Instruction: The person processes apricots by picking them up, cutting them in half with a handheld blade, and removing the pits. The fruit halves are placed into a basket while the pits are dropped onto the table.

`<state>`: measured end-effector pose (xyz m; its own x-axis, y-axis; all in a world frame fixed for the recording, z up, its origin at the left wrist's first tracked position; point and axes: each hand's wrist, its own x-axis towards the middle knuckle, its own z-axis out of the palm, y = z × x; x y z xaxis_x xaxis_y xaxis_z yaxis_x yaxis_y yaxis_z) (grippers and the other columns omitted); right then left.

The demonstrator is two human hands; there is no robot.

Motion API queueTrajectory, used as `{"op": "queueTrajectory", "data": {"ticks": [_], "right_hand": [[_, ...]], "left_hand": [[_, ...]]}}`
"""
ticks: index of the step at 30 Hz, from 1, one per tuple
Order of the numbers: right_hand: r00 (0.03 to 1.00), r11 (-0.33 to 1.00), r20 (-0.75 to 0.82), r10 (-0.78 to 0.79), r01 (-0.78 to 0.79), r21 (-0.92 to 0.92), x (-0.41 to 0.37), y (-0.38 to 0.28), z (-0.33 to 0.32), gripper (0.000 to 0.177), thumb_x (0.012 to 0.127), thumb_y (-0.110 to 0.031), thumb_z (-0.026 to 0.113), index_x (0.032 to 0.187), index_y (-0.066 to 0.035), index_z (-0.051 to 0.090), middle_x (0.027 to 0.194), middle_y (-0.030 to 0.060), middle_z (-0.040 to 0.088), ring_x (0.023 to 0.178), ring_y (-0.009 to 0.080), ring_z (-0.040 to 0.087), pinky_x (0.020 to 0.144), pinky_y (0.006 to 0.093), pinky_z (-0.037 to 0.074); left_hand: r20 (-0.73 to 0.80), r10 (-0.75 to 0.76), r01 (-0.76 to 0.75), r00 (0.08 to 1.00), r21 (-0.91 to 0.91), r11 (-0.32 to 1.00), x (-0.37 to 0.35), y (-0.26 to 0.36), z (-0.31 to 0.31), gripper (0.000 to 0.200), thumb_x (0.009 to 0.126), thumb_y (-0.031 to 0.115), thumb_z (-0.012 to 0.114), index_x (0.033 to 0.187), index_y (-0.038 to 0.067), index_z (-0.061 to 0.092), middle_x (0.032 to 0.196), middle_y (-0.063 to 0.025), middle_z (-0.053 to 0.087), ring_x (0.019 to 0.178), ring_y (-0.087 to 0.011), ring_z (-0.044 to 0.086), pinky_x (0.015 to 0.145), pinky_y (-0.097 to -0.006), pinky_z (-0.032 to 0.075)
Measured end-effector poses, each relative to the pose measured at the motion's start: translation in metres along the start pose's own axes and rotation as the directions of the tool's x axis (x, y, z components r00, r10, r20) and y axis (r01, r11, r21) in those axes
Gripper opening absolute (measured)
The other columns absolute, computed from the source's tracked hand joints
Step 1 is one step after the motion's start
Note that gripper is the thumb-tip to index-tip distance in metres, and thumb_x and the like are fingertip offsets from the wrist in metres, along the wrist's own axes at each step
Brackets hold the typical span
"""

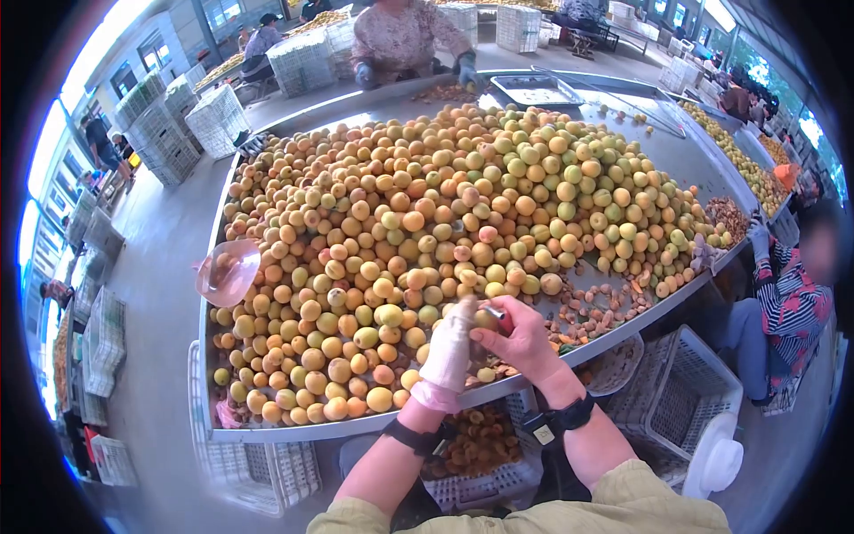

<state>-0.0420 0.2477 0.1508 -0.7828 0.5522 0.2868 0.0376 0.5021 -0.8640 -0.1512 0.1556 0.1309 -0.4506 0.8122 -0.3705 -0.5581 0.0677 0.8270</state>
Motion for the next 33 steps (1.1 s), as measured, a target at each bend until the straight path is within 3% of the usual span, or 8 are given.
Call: {"op": "queueTrajectory", "data": {"ticks": [3, 7, 10, 16, 22, 25, 29, 33], "right_hand": [[0.975, 0.95, 0.073, 0.209, -0.221, 0.223, 0.001, -0.001, -0.005, 0.056, 0.077, -0.044, 0.075, 0.106, 0.0, 0.057, 0.08, -0.0002, 0.054, 0.066, 0.0045, 0.05, 0.061, 0.0194, 0.043], [0.996, 0.955, -0.036, -0.082, 0.089, 0.283, 0.004, 0.009, 0.006, 0.058, 0.076, -0.042, 0.076, 0.111, -0.001, 0.054, 0.086, 0.0008, 0.057, 0.066, 0.0044, 0.051, 0.06, 0.0191, 0.044], [0.999, 0.978, 0.032, -0.023, 0.016, 0.208, 0.003, 0.007, 0.002, 0.054, 0.077, -0.039, 0.075, 0.109, -0.001, 0.054, 0.085, -0.0004, 0.058, 0.069, 0.0039, 0.051, 0.061, 0.0196, 0.044], [0.965, 0.935, -0.051, 0.256, -0.234, 0.266, -0.004, -0.005, 0.022, 0.047, 0.081, -0.041, 0.071, 0.099, 0.001, 0.056, 0.068, 0.0012, 0.057, 0.065, 0.0067, 0.052, 0.057, 0.0216, 0.044], [0.982, 0.98, -0.062, 0.179, -0.172, 0.103, -0.004, -0.009, 0.025, 0.047, 0.084, -0.048, 0.065, 0.087, -0.002, 0.053, 0.062, -0.002, 0.044, 0.061, 0.0062, 0.038, 0.052, 0.0241, 0.033], [0.984, 0.991, -0.123, 0.125, -0.118, 0.068, -0.002, -0.006, 0.023, 0.049, 0.082, -0.049, 0.065, 0.088, -0.002, 0.054, 0.057, 0.0073, 0.048, 0.052, 0.0182, 0.047, 0.051, 0.0313, 0.041], [0.979, 0.993, -0.169, 0.116, -0.118, -0.003, -0.004, -0.011, 0.029, 0.042, 0.084, -0.043, 0.065, 0.086, -0.002, 0.053, 0.058, 0.0079, 0.049, 0.051, 0.02, 0.048, 0.05, 0.0315, 0.041], [0.974, 0.956, -0.137, 0.179, -0.139, 0.257, -0.009, -0.006, 0.042, 0.031, 0.088, -0.032, 0.062, 0.089, -0.002, 0.053, 0.062, 0.0044, 0.051, 0.057, 0.0122, 0.048, 0.054, 0.0274, 0.042]], "left_hand": [[0.062, 0.101, -0.106, 0.993, 0.075, 0.992, -0.02, 0.016, 0.007, 0.044, 0.095, 0.046, 0.044, 0.11, 0.006, 0.056, 0.09, -0.0044, 0.06, 0.064, -0.0091, 0.056, 0.048, -0.0208, 0.044], [0.053, -0.069, 0.075, 0.996, -0.116, 0.99, -0.01, 0.011, 0.002, 0.047, 0.093, 0.049, 0.046, 0.111, 0.007, 0.055, 0.087, -0.0026, 0.059, 0.06, -0.0095, 0.053, 0.047, -0.0203, 0.042], [0.012, -0.155, 0.155, 0.988, -0.173, 0.973, -0.011, 0.012, 0.005, 0.05, 0.091, 0.053, 0.048, 0.11, 0.007, 0.055, 0.084, -0.0012, 0.059, 0.062, -0.0092, 0.055, 0.047, -0.0211, 0.044], [-0.274, 0.393, -0.386, 0.878, 0.082, 0.919, -0.008, -0.007, 0.015, 0.029, 0.097, 0.031, 0.047, 0.102, 0.003, 0.056, 0.088, -0.0032, 0.057, 0.077, -0.008, 0.05, 0.067, -0.0232, 0.043], [-0.269, 0.348, -0.364, 0.898, -0.011, 0.931, -0.005, -0.006, 0.012, 0.024, 0.096, 0.028, 0.05, 0.097, 0.005, 0.056, 0.084, -0.0004, 0.055, 0.073, -0.0069, 0.049, 0.063, -0.0218, 0.042], [-0.224, 0.238, -0.238, 0.945, 0.031, 0.971, -0.009, 0.005, 0.011, 0.024, 0.095, 0.029, 0.053, 0.094, 0.005, 0.055, 0.084, -0.0002, 0.056, 0.074, -0.0073, 0.052, 0.065, -0.0219, 0.045], [-0.308, 0.321, -0.384, 0.896, -0.17, 0.907, -0.008, -0.007, 0.016, 0.027, 0.095, 0.031, 0.053, 0.094, 0.004, 0.055, 0.08, 0.0015, 0.055, 0.069, -0.0045, 0.048, 0.059, -0.0197, 0.041], [-0.303, 0.463, -0.476, 0.833, 0.035, 0.879, -0.022, 0.001, 0.019, 0.022, 0.097, 0.024, 0.05, 0.092, 0.003, 0.055, 0.081, 0.0012, 0.054, 0.071, -0.0052, 0.048, 0.062, -0.0207, 0.042]]}}
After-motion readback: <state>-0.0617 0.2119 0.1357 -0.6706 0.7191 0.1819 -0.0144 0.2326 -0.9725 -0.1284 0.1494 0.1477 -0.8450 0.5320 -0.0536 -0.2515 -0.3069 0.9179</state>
